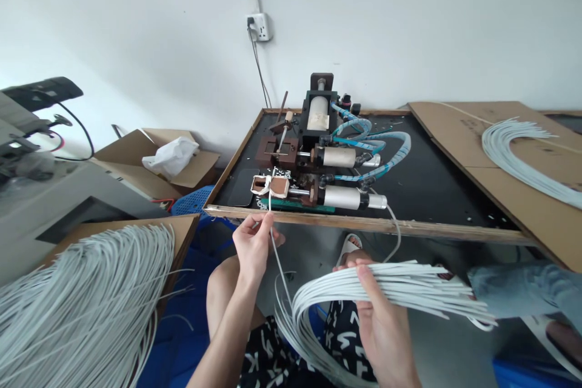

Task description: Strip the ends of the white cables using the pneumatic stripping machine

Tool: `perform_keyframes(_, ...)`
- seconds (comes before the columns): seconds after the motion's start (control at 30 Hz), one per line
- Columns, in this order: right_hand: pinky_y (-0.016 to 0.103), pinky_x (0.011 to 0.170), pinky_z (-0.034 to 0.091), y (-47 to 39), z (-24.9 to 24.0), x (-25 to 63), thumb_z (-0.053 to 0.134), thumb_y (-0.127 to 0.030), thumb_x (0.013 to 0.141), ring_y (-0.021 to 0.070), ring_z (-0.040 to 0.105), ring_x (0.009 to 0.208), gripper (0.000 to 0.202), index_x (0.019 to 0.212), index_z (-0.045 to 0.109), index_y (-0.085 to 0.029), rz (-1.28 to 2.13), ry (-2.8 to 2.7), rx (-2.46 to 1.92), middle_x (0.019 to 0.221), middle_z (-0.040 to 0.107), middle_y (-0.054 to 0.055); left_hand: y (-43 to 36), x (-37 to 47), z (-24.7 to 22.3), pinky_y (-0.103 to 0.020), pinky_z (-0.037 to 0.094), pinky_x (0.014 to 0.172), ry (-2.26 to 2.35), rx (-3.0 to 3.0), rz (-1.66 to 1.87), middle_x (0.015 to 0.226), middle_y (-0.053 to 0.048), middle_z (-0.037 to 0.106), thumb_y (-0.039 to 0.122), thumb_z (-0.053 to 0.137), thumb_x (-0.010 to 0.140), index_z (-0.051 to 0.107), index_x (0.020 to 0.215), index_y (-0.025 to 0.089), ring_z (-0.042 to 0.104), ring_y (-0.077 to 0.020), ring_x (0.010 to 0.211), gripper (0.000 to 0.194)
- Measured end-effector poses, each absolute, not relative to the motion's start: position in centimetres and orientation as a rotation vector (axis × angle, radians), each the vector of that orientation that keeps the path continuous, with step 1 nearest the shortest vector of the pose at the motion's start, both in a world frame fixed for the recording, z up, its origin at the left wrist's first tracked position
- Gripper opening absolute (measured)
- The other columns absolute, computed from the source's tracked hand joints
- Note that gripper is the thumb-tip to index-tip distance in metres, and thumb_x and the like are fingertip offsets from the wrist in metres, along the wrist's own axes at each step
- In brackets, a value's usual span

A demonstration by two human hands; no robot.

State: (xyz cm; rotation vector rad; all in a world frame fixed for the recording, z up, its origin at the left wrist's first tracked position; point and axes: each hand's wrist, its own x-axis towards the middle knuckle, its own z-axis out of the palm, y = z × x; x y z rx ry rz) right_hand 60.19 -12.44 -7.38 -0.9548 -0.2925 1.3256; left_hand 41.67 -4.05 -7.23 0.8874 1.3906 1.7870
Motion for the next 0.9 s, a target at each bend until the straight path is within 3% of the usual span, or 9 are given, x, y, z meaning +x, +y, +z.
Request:
perform_keyframes(0.2,0.032,0.076,0.063,-12.3,-6.6,59.8,0.094,-0.031,0.068,0.0197,0.075,0.076,0.028,0.085,0.074,-0.021,1.33,-0.29,-0.941,0.085,0.075,-0.001,-4.2,41.7,-6.7,-0.022,0.043,0.044,1.438,0.953,1.757,0.048,0.005,0.057,0.039,0.078,0.078,0.064,0.068,0.018,0.048,-0.0097,0.039,0.027)
perform_keyframes(0.37,0.03,0.072,0.062,-12.6,-6.7,59.3,0.095,-0.031,0.066,0.0194,0.075,0.073,0.03,0.084,0.073,-0.021,1.347,-0.26,-0.958,0.081,0.075,-0.001,-7.2,42.0,-7.2,-0.021,0.044,0.053,1.483,1.182,1.759,0.055,0.005,0.056,0.035,0.071,0.088,0.063,0.072,0.019,0.052,-0.0104,0.05,0.024)
perform_keyframes(0.47,0.032,0.076,0.062,-13.1,-7.0,58.5,0.095,-0.03,0.065,0.0203,0.075,0.077,0.032,0.086,0.071,-0.024,1.375,-0.266,-0.957,0.08,0.074,-0.003,-8.7,42.2,-7.7,-0.022,0.045,0.056,1.383,1.501,1.576,0.064,0.003,0.06,0.031,0.066,0.094,0.066,0.077,0.02,0.055,-0.0118,0.058,0.02)
perform_keyframes(0.6,0.04,0.083,0.061,-13.7,-7.6,57.3,0.096,-0.037,0.06,0.0243,0.075,0.078,0.035,0.082,0.072,-0.023,1.413,-0.29,-1.03,0.08,0.076,0.0,-8.1,42.4,-8.2,-0.033,0.055,0.084,1.243,1.979,1.088,0.1,-0.006,0.074,0.026,0.062,0.096,0.074,0.1,0.022,0.069,-0.0219,0.093,0.013)
perform_keyframes(0.7,0.042,0.083,0.06,-13.9,-7.9,57.0,0.093,-0.041,0.062,0.0251,0.074,0.076,0.034,0.079,0.071,-0.023,1.427,-0.351,-1.058,0.079,0.075,0.001,-7.6,42.2,-7.9,-0.043,0.049,0.102,1.298,2.074,1.037,0.122,-0.009,0.071,0.026,0.061,0.097,0.071,0.119,0.023,0.064,-0.0271,0.116,0.024)
perform_keyframes(0.9,0.032,0.076,0.059,-13.1,-7.7,57.5,0.088,-0.033,0.068,0.0201,0.068,0.078,0.03,0.09,0.07,-0.026,1.252,-0.433,-1.057,0.084,0.072,-0.002,-10.0,42.1,-5.5,-0.026,0.054,0.087,1.033,1.976,0.936,0.105,-0.004,0.073,0.024,0.063,0.098,0.073,0.108,0.024,0.068,-0.0176,0.098,0.014)
